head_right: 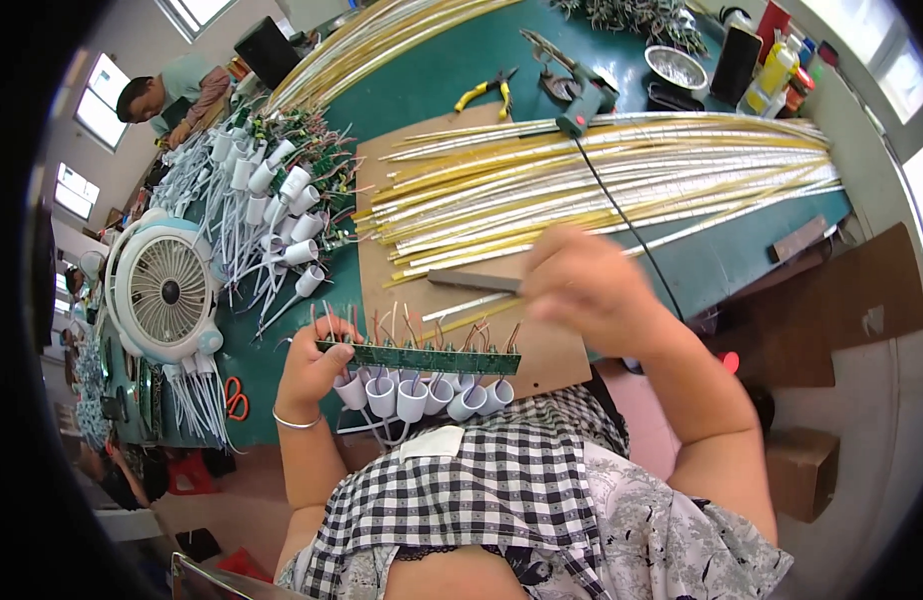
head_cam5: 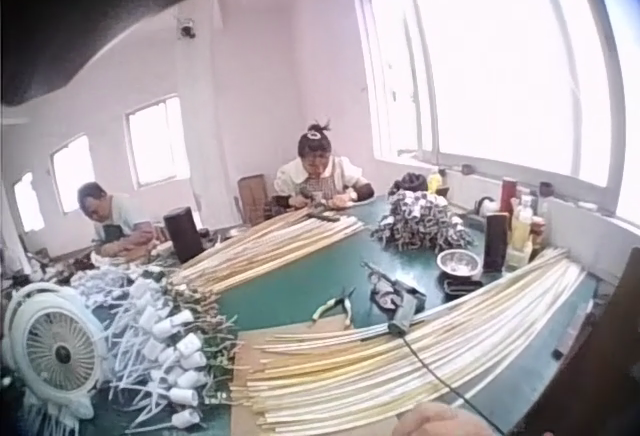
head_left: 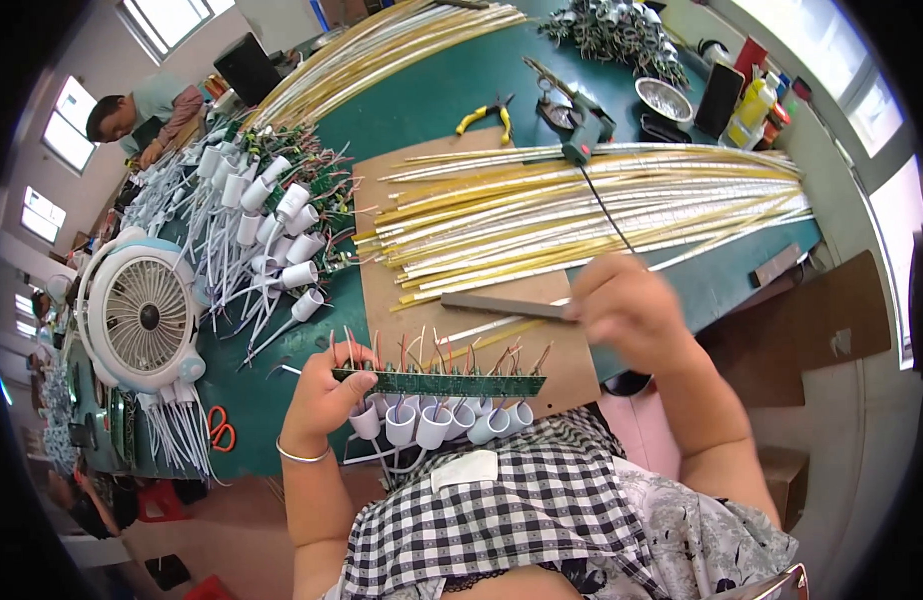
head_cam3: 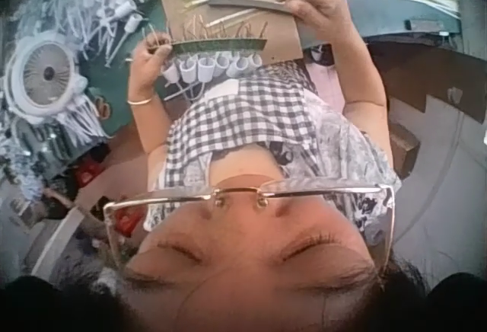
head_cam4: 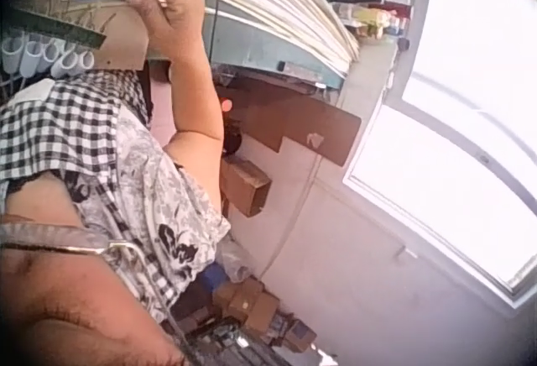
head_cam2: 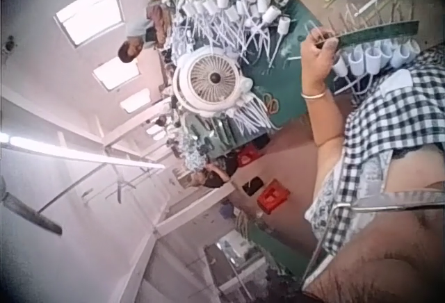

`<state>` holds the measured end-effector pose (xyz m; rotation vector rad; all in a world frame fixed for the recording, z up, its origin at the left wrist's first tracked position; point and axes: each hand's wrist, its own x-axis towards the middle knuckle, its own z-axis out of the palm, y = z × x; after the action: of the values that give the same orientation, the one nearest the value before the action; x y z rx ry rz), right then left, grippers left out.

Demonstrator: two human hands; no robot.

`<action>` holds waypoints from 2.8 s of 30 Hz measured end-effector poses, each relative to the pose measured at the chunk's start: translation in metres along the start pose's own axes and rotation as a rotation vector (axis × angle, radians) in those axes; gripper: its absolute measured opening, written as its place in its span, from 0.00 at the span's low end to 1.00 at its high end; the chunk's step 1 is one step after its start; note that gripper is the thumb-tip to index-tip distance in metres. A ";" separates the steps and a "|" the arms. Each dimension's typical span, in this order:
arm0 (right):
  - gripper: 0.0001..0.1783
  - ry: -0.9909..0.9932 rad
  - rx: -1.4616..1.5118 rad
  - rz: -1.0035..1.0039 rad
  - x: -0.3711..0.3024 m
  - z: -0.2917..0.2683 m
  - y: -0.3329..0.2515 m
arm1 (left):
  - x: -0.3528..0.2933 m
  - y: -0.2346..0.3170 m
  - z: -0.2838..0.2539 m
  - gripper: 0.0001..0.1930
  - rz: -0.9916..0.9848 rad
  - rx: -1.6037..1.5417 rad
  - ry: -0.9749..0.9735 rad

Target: The person assembles small electronic components on a green circuit board by inserting wires and preparing LED components, plastic tubes, and metal strips. This is done using pliers and scissors.

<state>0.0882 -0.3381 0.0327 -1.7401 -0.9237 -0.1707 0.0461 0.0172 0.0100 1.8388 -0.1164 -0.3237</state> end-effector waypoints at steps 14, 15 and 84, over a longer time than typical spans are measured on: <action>0.26 -0.612 0.260 0.559 -0.002 0.054 0.031 | 0.009 -0.004 0.007 0.12 -0.038 -0.089 0.051; 0.20 -0.609 0.228 0.749 0.008 0.054 0.026 | 0.010 -0.002 0.006 0.12 -0.056 -0.076 0.058; 0.22 -0.151 0.393 0.421 0.112 0.123 0.004 | 0.035 0.071 -0.022 0.11 0.357 0.077 0.242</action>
<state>0.1281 -0.1771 0.0426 -1.5487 -0.6243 0.3977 0.0918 0.0087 0.0779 1.8761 -0.2874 0.1539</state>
